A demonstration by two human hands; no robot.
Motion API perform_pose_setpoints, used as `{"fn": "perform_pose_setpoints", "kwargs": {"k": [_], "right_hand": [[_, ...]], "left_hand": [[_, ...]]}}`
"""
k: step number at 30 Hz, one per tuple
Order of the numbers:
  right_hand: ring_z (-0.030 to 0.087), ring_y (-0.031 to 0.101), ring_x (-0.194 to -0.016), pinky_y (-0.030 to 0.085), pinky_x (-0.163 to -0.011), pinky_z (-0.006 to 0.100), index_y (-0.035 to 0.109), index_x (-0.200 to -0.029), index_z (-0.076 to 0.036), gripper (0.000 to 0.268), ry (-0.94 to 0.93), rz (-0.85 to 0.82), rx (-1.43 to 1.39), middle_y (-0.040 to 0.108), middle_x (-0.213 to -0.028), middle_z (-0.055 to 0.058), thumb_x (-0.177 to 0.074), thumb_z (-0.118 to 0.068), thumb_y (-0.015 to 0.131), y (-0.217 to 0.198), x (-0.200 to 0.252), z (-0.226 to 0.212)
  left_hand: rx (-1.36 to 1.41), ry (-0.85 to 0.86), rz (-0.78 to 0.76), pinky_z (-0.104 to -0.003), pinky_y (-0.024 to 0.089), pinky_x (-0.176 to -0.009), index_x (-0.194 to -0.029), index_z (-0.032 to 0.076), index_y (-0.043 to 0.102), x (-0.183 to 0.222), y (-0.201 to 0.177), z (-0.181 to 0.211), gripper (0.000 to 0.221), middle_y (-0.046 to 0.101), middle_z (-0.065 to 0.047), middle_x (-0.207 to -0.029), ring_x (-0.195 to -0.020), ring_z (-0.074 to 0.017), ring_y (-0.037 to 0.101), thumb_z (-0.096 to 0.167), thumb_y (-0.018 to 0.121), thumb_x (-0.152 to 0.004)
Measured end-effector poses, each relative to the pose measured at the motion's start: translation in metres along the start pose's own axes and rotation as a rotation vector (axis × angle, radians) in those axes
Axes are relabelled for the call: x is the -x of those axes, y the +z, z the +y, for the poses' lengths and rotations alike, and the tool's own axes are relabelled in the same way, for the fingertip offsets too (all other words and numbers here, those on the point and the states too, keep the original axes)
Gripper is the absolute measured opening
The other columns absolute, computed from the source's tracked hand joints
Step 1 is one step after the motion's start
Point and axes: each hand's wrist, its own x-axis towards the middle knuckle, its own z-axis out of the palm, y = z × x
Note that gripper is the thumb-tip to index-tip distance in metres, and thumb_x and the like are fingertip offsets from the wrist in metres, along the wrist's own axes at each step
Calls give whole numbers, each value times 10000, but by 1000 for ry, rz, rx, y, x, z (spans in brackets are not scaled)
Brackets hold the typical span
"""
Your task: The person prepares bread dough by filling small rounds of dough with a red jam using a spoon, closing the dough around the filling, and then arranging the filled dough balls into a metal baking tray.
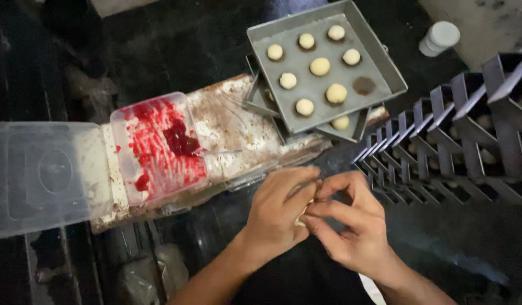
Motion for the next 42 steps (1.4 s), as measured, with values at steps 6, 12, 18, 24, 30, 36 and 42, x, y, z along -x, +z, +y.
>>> {"fn": "perform_pose_setpoints", "kwargs": {"k": [6, 12, 18, 24, 30, 36, 42], "right_hand": [[228, 560, -1126, 457, -1042, 381, 576, -1237, -27, 393, 376, 322, -1019, 585, -1192, 125, -953, -265, 708, 57, 71, 7], [288, 576, -1264, 464, -1106, 437, 433, -1488, 54, 769, 327, 203, -1005, 553, -1371, 230, -1035, -534, 634, 66, 116, 18], [331, 529, -1355, 415, -1128, 481, 435, -1435, -27, 709, 596, 459, -1431, 548, -1436, 199, -997, -584, 400, 29, 93, -13], [400, 554, -1359, 431, -1205, 526, 518, -1272, -6, 356, 96, 779, -751, 568, -1388, 255, -1172, -330, 410, -26, 73, 13], [382, 593, -1334, 509, -1185, 553, 535, -1213, -13, 322, -21, 848, -623, 597, -1283, 208, -1190, -308, 408, -104, 76, 80], [423, 591, -1319, 497, -1131, 563, 554, -1157, 12, 301, 298, 834, -1017, 614, -1239, 207, -1144, -262, 429, -185, 80, 134], [328, 613, -1099, 498, -992, 467, 591, -1127, 44, 289, 427, 731, -1064, 626, -1166, 224, -1127, -231, 503, -238, 98, 185]], "left_hand": [[174, -161, -147, -433, 448, -1124, -910, 77, 705, 38, -2, 8, 114, 715, -45, -1071, -1205, -219, 704, 117, 667, -1010], [356, 5, -7, -592, 162, -1205, -1158, 96, 728, 19, -14, 50, 306, 537, -211, -1452, -1505, -437, 255, 300, 561, -1003], [-217, 178, -70, -583, 145, -1287, -1290, 190, 764, -6, 24, 73, 430, 560, -1, -1548, -1570, -276, 343, 452, 708, -954], [288, 118, 29, -433, 412, -998, -1182, 120, 749, -36, 87, 79, 393, 631, -86, -1213, -1154, -280, 559, 283, 845, -838], [669, 65, -89, -262, 572, -719, -1142, 116, 749, -74, 172, 86, 257, 709, -34, -1026, -839, -160, 702, 69, 843, -908], [571, 156, -126, -304, 569, -764, -1115, 95, 727, -120, 248, 97, 241, 686, -46, -1024, -888, -222, 694, 53, 832, -902], [415, 208, -175, -399, 518, -963, -1051, 134, 750, -159, 293, 105, 259, 620, -76, -1172, -1117, -263, 598, 98, 868, -824]]}}
